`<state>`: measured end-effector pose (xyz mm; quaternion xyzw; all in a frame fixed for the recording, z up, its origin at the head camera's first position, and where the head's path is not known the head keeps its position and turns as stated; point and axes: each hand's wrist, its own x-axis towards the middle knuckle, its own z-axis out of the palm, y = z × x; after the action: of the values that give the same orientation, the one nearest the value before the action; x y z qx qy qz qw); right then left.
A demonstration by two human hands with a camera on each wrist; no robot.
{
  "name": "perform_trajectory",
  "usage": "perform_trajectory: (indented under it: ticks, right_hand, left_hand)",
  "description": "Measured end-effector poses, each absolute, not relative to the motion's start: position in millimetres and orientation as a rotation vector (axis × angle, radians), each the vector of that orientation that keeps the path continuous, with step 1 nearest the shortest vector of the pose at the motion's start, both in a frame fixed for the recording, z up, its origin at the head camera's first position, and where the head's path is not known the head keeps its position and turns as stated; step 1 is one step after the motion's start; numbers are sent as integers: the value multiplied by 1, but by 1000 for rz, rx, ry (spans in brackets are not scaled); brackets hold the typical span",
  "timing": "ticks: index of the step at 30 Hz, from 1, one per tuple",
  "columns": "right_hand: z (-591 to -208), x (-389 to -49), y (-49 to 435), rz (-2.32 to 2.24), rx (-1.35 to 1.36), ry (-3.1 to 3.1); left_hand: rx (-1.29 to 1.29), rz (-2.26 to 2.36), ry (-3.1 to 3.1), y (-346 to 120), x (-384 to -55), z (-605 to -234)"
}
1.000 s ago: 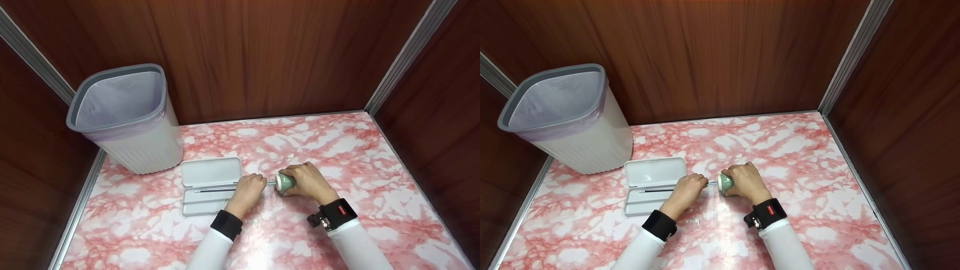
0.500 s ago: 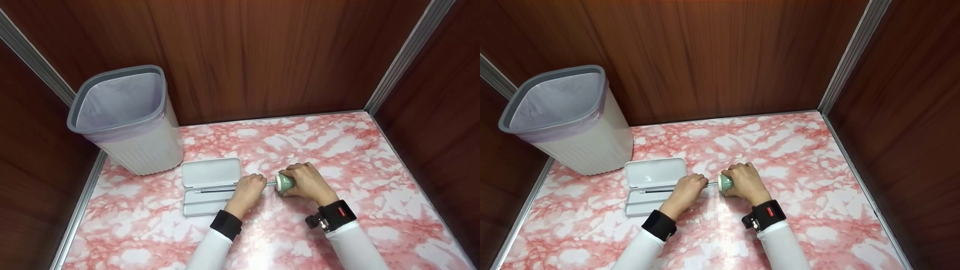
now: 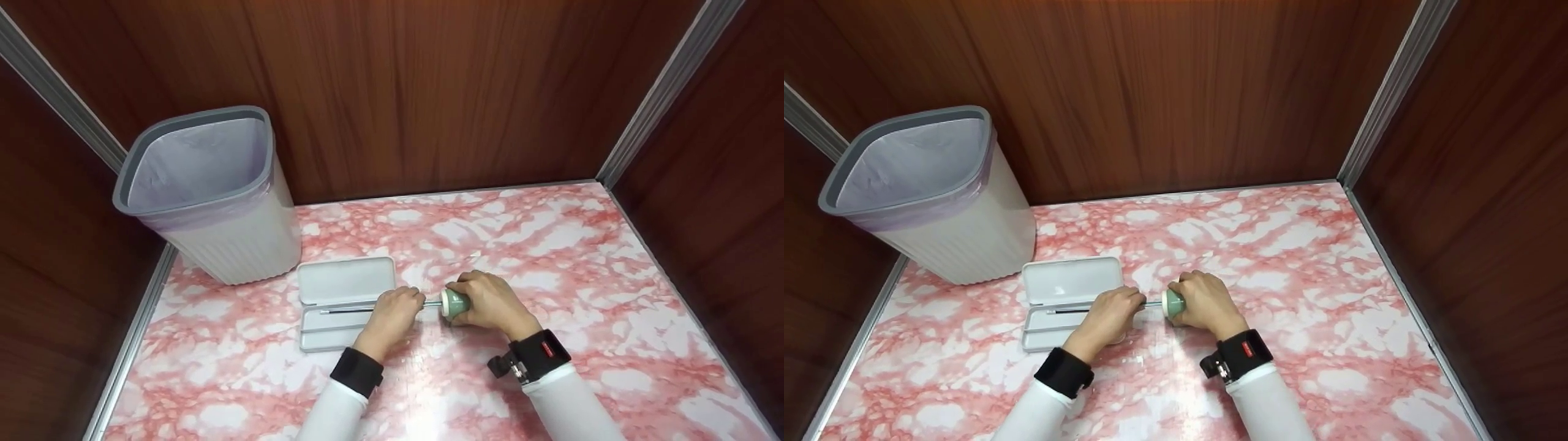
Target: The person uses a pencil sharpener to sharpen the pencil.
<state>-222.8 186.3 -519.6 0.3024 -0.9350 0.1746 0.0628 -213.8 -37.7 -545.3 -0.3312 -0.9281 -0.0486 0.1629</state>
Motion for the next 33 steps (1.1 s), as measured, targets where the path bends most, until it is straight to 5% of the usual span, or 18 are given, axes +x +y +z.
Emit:
perform_trajectory:
  ticks: [33]
  right_hand:
    - [-524,-222,160,435,891,-2807]
  left_hand:
    - [-867,-351,-2707,-74,-212,-540]
